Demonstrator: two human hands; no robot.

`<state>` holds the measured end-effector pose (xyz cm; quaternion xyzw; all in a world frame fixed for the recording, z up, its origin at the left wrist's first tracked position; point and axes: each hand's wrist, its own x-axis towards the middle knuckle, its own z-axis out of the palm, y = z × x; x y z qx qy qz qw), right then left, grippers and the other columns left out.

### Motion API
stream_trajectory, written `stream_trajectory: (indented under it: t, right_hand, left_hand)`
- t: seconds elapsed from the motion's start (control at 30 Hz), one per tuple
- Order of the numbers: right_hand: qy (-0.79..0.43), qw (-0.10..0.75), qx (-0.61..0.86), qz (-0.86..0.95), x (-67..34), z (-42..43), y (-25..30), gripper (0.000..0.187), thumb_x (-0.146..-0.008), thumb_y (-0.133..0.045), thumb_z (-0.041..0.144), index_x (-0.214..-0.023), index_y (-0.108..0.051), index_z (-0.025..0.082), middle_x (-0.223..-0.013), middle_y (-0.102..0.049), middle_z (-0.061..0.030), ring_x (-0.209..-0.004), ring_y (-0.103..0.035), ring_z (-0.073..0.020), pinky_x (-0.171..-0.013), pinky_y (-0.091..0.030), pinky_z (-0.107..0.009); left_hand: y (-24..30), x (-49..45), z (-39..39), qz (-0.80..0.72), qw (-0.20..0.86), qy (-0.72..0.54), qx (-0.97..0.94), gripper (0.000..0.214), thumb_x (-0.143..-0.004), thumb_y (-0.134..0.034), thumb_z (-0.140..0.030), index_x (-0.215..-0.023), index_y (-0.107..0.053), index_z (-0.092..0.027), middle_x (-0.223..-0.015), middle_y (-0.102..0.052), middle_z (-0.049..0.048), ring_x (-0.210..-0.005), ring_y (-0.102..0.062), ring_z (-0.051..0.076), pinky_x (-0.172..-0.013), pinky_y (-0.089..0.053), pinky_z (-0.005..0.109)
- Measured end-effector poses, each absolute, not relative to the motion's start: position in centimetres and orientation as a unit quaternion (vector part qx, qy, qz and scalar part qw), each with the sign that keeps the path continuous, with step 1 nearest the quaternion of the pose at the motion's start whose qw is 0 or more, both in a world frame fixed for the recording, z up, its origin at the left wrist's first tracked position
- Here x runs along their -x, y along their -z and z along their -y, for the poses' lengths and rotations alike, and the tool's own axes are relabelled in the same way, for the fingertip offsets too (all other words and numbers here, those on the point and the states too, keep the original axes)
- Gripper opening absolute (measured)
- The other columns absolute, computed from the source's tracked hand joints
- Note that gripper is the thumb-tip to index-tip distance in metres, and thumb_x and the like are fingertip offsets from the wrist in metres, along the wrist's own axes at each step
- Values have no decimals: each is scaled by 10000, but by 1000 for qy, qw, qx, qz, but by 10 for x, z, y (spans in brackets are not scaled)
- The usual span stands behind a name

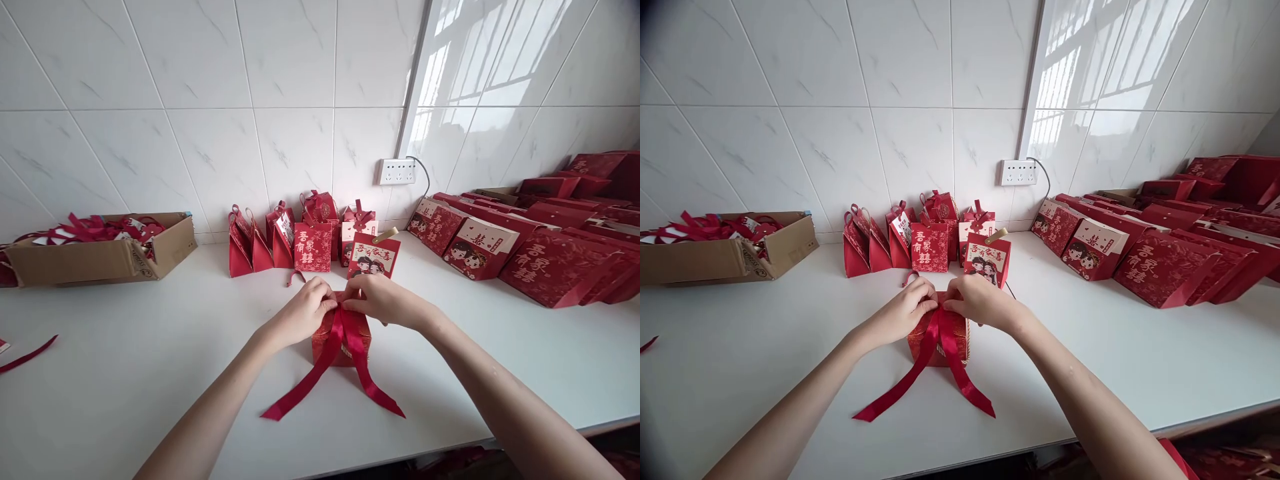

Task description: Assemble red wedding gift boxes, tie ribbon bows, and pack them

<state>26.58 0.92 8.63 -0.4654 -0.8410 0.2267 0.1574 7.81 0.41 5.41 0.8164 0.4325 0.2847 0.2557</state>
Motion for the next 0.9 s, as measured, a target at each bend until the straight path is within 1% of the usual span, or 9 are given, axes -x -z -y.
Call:
stream_trajectory:
  t: [0.13,0.2,0.27,0.33,0.47,0.53,0.67,0.77,0.9]
  right_hand:
    - [-242,219,431,841,-264,-10,-76,74,-780,-607,192,-782,-680,186,-778,-671,-13,-675,-584,-128,-615,-431,-231]
    - [-243,239,424,839,-263,-12,-69,85,-803,-590,215,-775,-663,182,-778,-662,-17,-661,-572,-127,-605,-424,-236]
    - [-236,243,402,851,-264,-14,-64,111,-836,-549,227,-778,-628,173,-769,-643,-24,-643,-551,-125,-595,-415,-243]
    - [-225,241,367,870,-266,-17,-62,118,-852,-511,200,-763,-583,171,-754,-618,-28,-641,-528,-127,-602,-410,-251]
    - [-218,243,333,885,-272,-20,-61,133,-847,-477,151,-730,-534,178,-734,-587,-27,-654,-510,-132,-622,-417,-258]
    - [-246,252,327,877,-273,-19,-59,104,-852,-484,173,-787,-566,173,-773,-606,-32,-676,-535,-131,-630,-432,-254]
    - [-336,292,342,827,-271,-19,-53,121,-845,-499,217,-873,-606,166,-842,-630,-41,-666,-566,-122,-599,-449,-241]
    - [-292,291,379,828,-269,-19,-52,90,-816,-535,205,-839,-614,168,-821,-630,-33,-641,-558,-114,-596,-443,-237]
    - [-205,248,391,862,-265,-16,-54,64,-799,-549,174,-756,-596,170,-763,-606,-27,-623,-520,-117,-586,-400,-243]
  left_hand:
    - [-48,-80,-4,-440,262,-310,-801,155,-893,-393,-189,-758,-466,-203,-931,-507,34,-866,-525,175,-829,-445,339]
    - [-46,-80,-4,-440,263,-318,-797,159,-886,-390,-170,-744,-455,-203,-909,-499,31,-866,-518,176,-833,-442,340]
    - [-44,-79,-4,-438,265,-323,-796,163,-879,-394,-161,-730,-446,-203,-891,-494,29,-860,-511,176,-835,-438,340]
    - [-43,-78,-4,-435,268,-326,-795,166,-880,-392,-165,-727,-441,-203,-887,-493,30,-845,-504,173,-827,-436,340]
    - [-40,-77,-4,-431,273,-334,-793,170,-899,-368,-189,-745,-437,-204,-898,-481,33,-839,-495,167,-822,-435,335]
    - [-39,-77,-3,-427,275,-339,-792,171,-907,-360,-201,-753,-433,-205,-901,-471,33,-857,-493,167,-831,-434,328]
    - [-37,-78,-2,-422,276,-349,-790,178,-917,-343,-216,-749,-401,-210,-907,-455,32,-847,-481,161,-826,-434,317]
    - [-36,-79,-1,-420,282,-352,-787,174,-917,-345,-219,-748,-387,-212,-923,-453,36,-864,-481,160,-853,-431,321]
    - [-36,-77,-1,-417,294,-348,-787,132,-894,-386,-214,-774,-441,-207,-953,-463,38,-908,-497,165,-895,-423,334]
